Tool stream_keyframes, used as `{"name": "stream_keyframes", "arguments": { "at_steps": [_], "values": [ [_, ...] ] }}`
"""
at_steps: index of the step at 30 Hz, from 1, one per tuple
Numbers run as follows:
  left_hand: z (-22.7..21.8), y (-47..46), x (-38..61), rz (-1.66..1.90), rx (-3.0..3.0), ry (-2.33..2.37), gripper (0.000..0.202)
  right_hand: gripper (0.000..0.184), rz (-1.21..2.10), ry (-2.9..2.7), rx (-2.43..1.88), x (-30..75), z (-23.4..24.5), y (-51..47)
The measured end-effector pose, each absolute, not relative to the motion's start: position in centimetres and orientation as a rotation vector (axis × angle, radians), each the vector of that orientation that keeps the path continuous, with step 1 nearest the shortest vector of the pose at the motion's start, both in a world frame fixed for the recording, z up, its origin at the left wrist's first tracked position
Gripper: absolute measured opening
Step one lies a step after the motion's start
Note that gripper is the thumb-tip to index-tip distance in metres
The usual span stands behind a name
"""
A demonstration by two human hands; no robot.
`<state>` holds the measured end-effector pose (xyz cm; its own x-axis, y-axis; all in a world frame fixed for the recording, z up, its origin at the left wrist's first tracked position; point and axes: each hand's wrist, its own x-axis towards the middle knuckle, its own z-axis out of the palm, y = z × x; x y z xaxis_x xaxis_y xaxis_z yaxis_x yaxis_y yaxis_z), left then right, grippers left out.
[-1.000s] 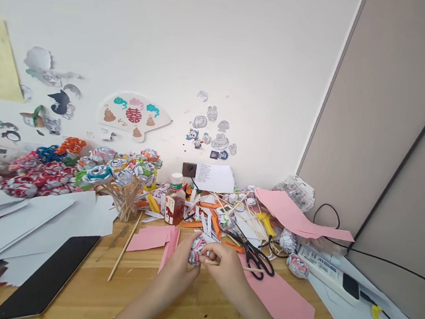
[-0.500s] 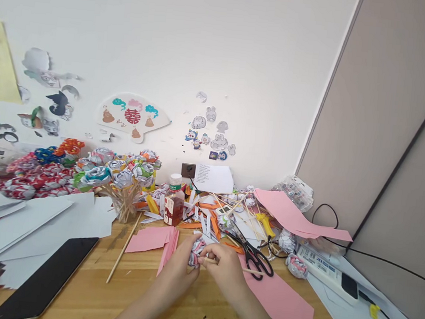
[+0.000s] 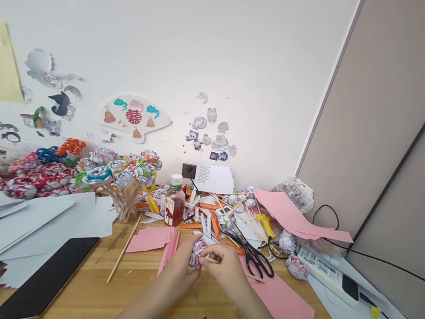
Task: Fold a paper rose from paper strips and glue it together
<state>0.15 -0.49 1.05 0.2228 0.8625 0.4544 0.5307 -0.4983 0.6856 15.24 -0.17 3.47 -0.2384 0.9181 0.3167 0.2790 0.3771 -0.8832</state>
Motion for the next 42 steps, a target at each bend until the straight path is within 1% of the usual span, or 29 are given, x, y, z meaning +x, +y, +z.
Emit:
{"name": "stream_keyframes", "arguments": {
  "at_steps": [8, 13, 18, 21, 26, 29, 31, 33, 38, 42],
  "values": [
    [0.1, -0.1, 0.0, 1.218, 2.201, 1.309, 0.057, 0.014, 0.854, -1.728, -1.137, 14.9, 3.4, -0.1],
    [0.2, -0.2, 0.1, 1.244, 2.185, 1.304, 0.056, 0.015, 0.710, -1.752, -1.167, 14.6, 3.1, -0.4],
    [0.9, -0.1, 0.4, 1.357, 2.039, 1.294, 0.053, 0.016, 0.566, -1.783, -1.074, 14.9, 3.1, -0.6],
    [1.4, -0.1, 0.4, 1.453, 1.941, 1.279, 0.050, 0.022, 0.362, -1.845, -0.946, 15.3, 3.1, -0.8],
    [1.6, 0.1, 0.3, 1.514, 1.823, 1.289, 0.051, 0.036, -0.165, -2.011, -0.732, 15.3, 3.1, -1.2],
    [1.5, 0.1, 0.2, 1.534, 1.788, 1.288, 0.051, 0.038, -0.409, -2.072, -0.675, 15.1, 3.1, -1.4],
    [1.6, 0.1, 0.2, 1.534, 1.780, 1.268, 0.050, 0.038, -0.511, -2.104, -0.647, 15.0, 3.2, -1.5],
    [1.7, 0.1, 0.2, 1.528, 1.782, 1.254, 0.050, 0.038, -0.531, -2.104, -0.631, 15.1, 3.3, -1.6],
    [2.3, -0.2, 0.2, 1.514, 1.781, 1.237, 0.053, 0.038, -0.438, -2.011, -0.680, 15.7, 3.2, -1.2],
    [2.5, -0.3, 0.3, 1.535, 1.782, 1.225, 0.050, 0.038, -0.516, -2.052, -0.658, 15.8, 3.2, -1.1]
  ]
}}
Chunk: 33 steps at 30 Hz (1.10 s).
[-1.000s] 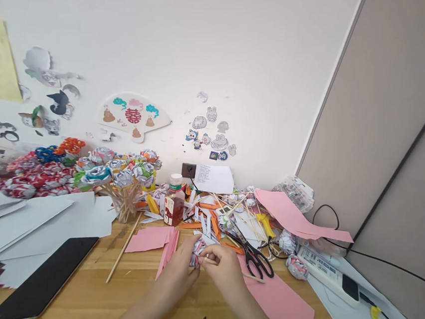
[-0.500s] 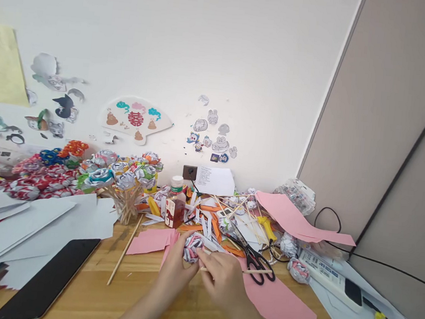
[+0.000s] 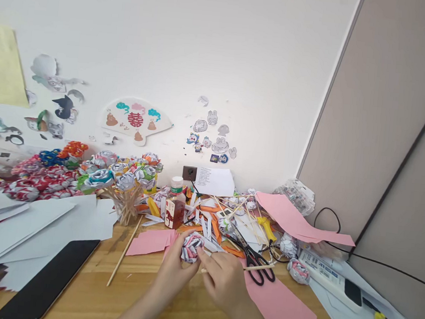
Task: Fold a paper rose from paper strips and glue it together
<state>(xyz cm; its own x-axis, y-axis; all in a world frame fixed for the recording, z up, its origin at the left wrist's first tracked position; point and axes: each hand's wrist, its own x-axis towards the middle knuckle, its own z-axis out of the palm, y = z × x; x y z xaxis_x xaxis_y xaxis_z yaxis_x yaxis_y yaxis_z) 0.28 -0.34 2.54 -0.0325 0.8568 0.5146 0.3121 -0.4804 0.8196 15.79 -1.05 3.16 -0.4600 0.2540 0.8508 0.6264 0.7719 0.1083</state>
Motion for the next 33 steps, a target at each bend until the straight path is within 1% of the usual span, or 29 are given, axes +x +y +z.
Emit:
{"name": "stream_keyframes", "arguments": {
  "at_steps": [4, 8, 15, 18, 21, 28, 33],
  "values": [
    [2.5, -0.3, 0.2, 1.546, 1.773, 1.212, 0.050, 0.037, -0.539, -2.081, -0.638, 15.7, 3.3, -1.1],
    [2.5, -0.3, 0.2, 1.527, 1.770, 1.211, 0.052, 0.037, -0.455, -2.084, -0.670, 15.9, 3.4, -1.2],
    [2.5, -0.2, 0.2, 1.535, 1.769, 1.180, 0.049, 0.037, -0.409, -2.081, -0.633, 16.0, 3.6, -1.3],
    [2.6, -0.2, 0.1, 1.538, 1.772, 1.182, 0.047, 0.037, -0.278, -1.989, -0.676, 16.1, 3.6, -1.1],
    [2.8, -0.3, 0.0, 1.541, 1.767, 1.204, 0.047, 0.036, -0.094, -1.877, -0.822, 16.2, 3.6, -0.7],
    [2.7, -0.5, -0.2, 1.487, 1.836, 1.127, 0.055, 0.045, 0.245, -1.868, -0.988, 15.9, 3.4, 0.1],
    [2.7, -0.7, -0.2, 1.457, 1.867, 1.095, 0.047, 0.044, 0.434, -1.854, -1.008, 15.8, 3.4, 0.1]
  ]
}}
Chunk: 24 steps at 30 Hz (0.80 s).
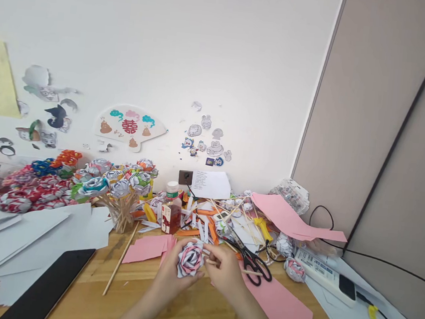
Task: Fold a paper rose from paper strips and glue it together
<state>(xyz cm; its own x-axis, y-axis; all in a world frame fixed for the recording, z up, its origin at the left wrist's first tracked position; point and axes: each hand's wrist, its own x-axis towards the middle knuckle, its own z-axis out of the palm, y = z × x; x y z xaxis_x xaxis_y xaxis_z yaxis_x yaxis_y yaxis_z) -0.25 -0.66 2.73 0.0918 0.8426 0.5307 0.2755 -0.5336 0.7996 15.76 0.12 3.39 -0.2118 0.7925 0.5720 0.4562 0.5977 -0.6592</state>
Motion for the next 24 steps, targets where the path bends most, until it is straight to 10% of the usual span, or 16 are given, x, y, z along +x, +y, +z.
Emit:
{"name": "stream_keyframes", "arguments": {
  "at_steps": [24],
  "values": [
    [3.56, -1.13, -0.39, 1.512, 1.925, 1.215, 0.034, 0.031, 0.385, -1.819, -0.858, 15.97, 3.44, -0.22]
  ]
}}
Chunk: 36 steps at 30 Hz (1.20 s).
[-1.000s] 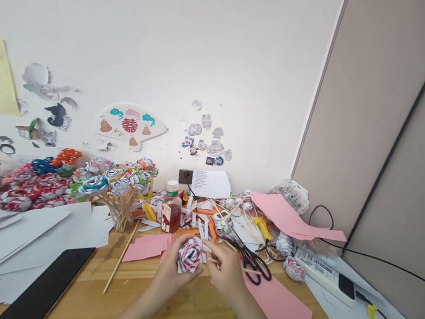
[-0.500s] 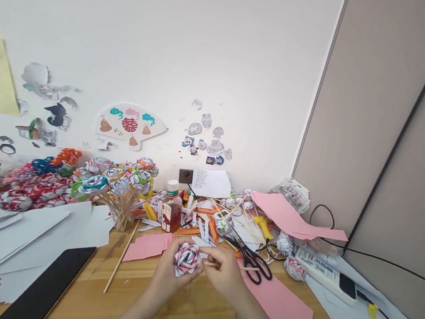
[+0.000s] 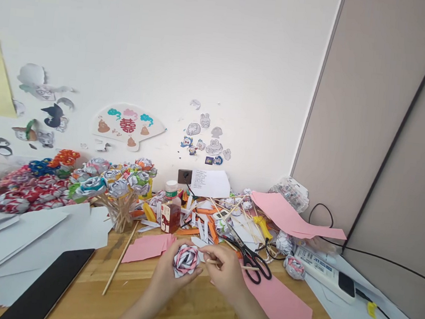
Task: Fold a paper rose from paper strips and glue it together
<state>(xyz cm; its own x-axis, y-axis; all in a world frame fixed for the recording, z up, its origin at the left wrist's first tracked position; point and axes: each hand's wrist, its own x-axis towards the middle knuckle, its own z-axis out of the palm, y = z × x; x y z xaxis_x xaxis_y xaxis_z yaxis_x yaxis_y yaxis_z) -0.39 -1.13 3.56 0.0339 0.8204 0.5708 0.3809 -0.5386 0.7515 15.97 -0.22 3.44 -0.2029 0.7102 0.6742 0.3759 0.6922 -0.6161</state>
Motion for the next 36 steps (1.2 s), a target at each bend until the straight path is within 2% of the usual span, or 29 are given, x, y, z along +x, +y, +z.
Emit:
{"name": "stream_keyframes", "arguments": {
  "at_steps": [6, 12, 25, 32, 36],
  "values": [
    [3.5, -0.7, -0.2, 1.459, 1.975, 1.220, 0.034, 0.040, -0.039, -2.049, -0.614, 16.7, 4.2, -0.8],
    [3.3, -0.7, -0.2, 1.450, 2.015, 1.207, 0.034, 0.042, -0.329, -2.181, -0.640, 17.0, 4.0, -0.6],
    [3.2, -0.6, -0.2, 1.429, 1.984, 1.178, 0.033, 0.035, -0.383, -2.139, -0.550, 17.1, 3.9, -0.5],
    [2.4, 0.6, -1.0, 1.583, 1.698, 1.167, 0.055, 0.045, -0.232, -2.049, -0.704, 16.8, 3.2, 0.2],
    [2.5, 2.0, -2.5, 1.625, 1.687, 1.158, 0.051, 0.043, -0.333, -2.204, -0.750, 16.1, 2.1, 0.6]
  ]
}}
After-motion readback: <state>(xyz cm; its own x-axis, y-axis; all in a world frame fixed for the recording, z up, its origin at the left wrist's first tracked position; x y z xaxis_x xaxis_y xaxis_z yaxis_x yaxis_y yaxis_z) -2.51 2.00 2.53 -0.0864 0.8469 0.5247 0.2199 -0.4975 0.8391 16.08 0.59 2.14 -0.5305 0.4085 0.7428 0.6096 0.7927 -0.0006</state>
